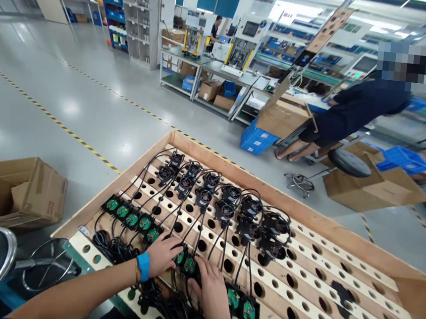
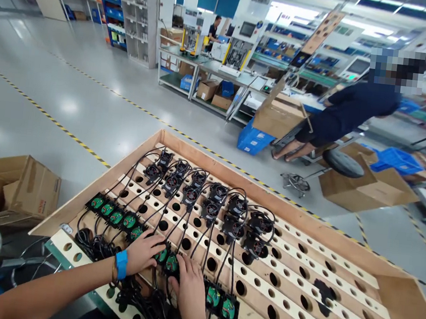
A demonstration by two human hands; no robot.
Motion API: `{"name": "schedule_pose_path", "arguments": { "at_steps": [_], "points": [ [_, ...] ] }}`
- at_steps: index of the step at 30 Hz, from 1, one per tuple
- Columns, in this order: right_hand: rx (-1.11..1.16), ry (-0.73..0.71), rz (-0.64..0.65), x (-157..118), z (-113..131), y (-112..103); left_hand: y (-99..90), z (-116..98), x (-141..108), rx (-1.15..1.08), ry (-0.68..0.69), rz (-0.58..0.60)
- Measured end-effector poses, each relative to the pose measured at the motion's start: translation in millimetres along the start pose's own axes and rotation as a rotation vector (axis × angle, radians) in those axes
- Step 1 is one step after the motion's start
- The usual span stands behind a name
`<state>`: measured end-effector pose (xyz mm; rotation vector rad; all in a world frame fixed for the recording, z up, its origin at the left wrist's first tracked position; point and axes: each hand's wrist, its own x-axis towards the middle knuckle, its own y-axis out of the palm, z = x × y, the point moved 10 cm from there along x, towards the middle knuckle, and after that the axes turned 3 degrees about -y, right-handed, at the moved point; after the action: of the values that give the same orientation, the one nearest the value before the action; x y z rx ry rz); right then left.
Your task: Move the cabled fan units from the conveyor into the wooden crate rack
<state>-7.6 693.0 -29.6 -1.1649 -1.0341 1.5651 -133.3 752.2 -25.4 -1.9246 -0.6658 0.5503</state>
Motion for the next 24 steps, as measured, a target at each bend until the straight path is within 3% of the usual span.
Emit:
{"name": "schedule_pose_path", "arguments": {
  "at_steps": [8, 11, 13, 15, 18, 21, 24],
  "points": [
    [-0.271, -0.113, -0.294, -14.2, 4.8, 23.6, 20.3, -16.4, -2.9, 0.261, 0.077, -0.015],
    [-0.24, -0.15, -0.413, -21.6, 9.1, 14.5, 2.8, -10.0, -10.2, 0.179, 0.081, -0.028],
    [-0.162, -0.107, -0.451, -18.7, 14.9, 0.2, -19.6, 12.9, -17.9, 0.097, 0.006, -0.037],
    [-0.053, -0.054, -0.41, -4.0, 29.9, -13.8, -40.2, 45.9, -25.8, 0.066, -0.123, -0.024],
    [0.067, -0.016, -0.21, 34.4, 66.4, -22.9, -51.9, 81.0, -33.2, 0.061, -0.217, 0.063],
    [0.05, 0.029, 0.003, 64.3, 90.4, -18.8, -50.6, 86.8, -33.9, 0.059, -0.18, 0.099],
    [-0.008, 0.032, 0.078, 72.9, 97.6, -14.1, -42.8, 83.4, -32.8, 0.068, -0.175, 0.102]
  ]
}}
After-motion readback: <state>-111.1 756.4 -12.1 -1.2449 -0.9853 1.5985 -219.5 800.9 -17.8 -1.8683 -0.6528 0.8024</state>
